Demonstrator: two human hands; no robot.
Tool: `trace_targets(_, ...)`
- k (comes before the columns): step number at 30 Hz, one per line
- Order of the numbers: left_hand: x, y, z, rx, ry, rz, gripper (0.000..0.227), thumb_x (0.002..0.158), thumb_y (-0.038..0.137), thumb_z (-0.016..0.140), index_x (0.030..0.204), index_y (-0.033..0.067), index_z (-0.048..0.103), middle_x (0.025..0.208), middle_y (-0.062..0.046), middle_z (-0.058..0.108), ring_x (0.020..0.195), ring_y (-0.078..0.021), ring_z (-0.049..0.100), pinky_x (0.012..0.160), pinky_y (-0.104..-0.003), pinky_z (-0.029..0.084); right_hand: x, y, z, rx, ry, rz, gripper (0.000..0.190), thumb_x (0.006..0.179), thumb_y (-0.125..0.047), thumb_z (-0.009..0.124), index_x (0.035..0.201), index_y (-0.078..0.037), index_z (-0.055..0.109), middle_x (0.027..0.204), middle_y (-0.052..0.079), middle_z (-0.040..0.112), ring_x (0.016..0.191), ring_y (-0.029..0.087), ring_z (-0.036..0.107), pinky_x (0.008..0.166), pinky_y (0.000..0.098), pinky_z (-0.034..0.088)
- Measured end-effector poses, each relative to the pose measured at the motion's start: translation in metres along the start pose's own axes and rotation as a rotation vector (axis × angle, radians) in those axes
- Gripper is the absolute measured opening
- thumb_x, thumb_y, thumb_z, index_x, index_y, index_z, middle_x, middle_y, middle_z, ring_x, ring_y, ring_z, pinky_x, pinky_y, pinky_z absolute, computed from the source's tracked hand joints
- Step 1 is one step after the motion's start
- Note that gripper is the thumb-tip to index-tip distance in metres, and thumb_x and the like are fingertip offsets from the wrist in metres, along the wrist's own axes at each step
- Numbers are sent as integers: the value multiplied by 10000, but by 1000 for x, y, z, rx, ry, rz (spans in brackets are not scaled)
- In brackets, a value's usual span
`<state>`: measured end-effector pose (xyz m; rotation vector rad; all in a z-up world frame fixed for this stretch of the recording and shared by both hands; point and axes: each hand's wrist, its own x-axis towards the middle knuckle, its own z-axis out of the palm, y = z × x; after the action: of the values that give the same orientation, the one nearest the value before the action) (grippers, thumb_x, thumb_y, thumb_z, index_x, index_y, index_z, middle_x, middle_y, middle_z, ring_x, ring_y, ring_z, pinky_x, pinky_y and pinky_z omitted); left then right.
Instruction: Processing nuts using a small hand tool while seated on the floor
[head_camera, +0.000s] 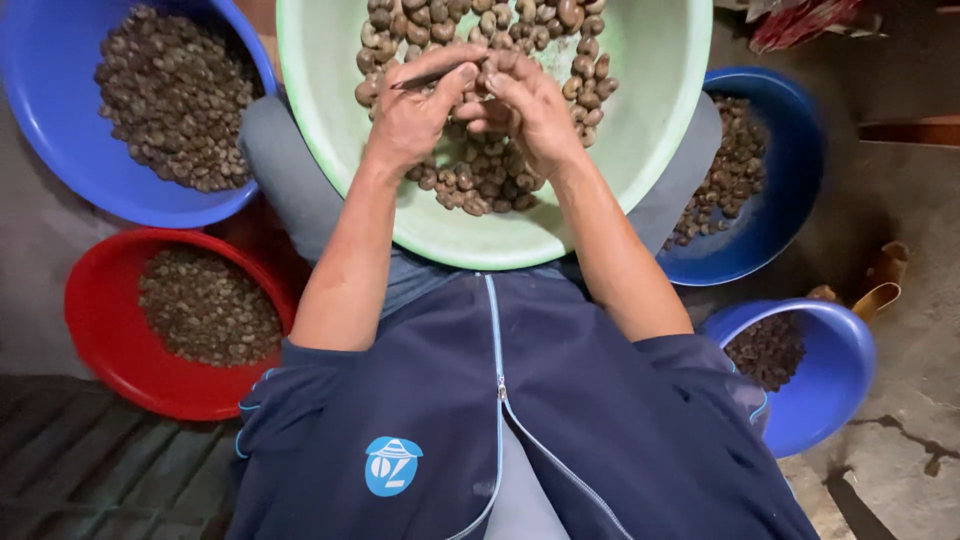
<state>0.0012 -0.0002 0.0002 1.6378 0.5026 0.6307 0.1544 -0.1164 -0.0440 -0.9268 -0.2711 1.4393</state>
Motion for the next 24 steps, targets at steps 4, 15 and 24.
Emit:
trace_targets(4,1,0,0,-87,-67,10,195,1035,62,674,1220,21,716,1340,-147,671,1264,-271,643,1115,-346,526,-4,-10,7,7,-1,-27,429,1005,-149,575,1404,-5,514,1173,126,686,912,184,743,805,278,627)
trace_targets(15,1,-10,2,154,151,-51,198,1024,119,668,1189,34,737,937,-47,773,762,-121,671,649,-246,558,-92,-66,-75,-402,691,-670,286,1040,86,583,1258,-98,597,1038,135,711,827,204,695,599,291,597)
trace_targets(24,1,-15,2,195,138,-1,198,1044,126,674,1171,0,760,803,-43,721,632,-116,564,525,-250,430,-178,-39,-189,-542,1001,-341,316,1010,-157,626,1297,-39,565,997,87,718,643,78,563,578,179,483)
